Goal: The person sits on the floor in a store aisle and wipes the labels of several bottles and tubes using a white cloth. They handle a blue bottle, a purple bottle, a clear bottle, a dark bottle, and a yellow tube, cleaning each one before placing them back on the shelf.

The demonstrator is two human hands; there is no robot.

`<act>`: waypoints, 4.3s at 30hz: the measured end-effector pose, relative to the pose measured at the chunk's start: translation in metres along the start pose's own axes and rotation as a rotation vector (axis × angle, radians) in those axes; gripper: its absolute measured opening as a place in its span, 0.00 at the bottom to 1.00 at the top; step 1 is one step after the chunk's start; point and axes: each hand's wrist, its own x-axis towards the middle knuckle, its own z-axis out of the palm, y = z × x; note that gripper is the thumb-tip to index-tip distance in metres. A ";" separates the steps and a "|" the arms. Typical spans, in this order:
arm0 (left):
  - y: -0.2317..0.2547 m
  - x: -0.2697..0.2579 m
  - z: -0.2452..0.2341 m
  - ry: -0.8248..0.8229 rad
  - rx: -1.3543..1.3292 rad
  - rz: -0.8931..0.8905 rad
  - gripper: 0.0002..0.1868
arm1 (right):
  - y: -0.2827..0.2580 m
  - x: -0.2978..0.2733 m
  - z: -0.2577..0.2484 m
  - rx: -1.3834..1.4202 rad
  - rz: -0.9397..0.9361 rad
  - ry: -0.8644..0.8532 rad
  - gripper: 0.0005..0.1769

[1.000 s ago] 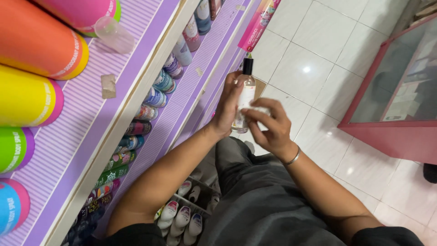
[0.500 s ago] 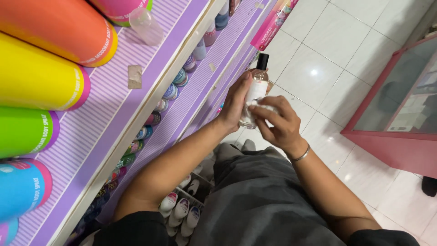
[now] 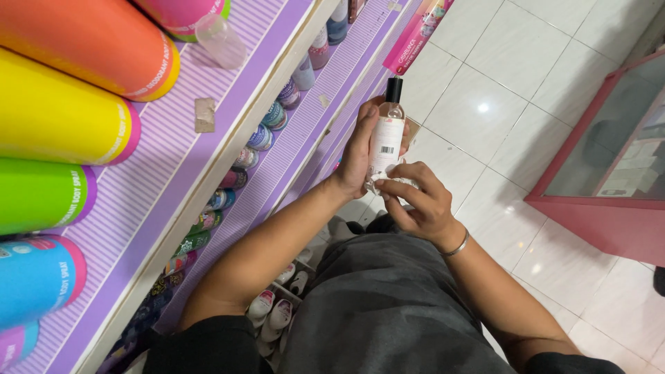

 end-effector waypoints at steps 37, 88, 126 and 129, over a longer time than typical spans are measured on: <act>-0.166 0.004 0.090 0.681 -0.208 0.574 0.25 | 0.074 0.020 -0.160 0.466 -0.267 -0.460 0.07; -0.257 -0.163 0.158 0.675 -0.046 0.711 0.24 | -0.058 -0.050 -0.186 0.574 0.029 -0.474 0.05; -0.246 -0.163 0.161 0.846 -0.002 0.770 0.27 | -0.062 -0.086 -0.202 0.543 -0.014 -0.410 0.12; -0.250 -0.151 0.109 0.868 0.042 0.788 0.25 | -0.059 -0.090 -0.203 0.571 -0.086 -0.451 0.09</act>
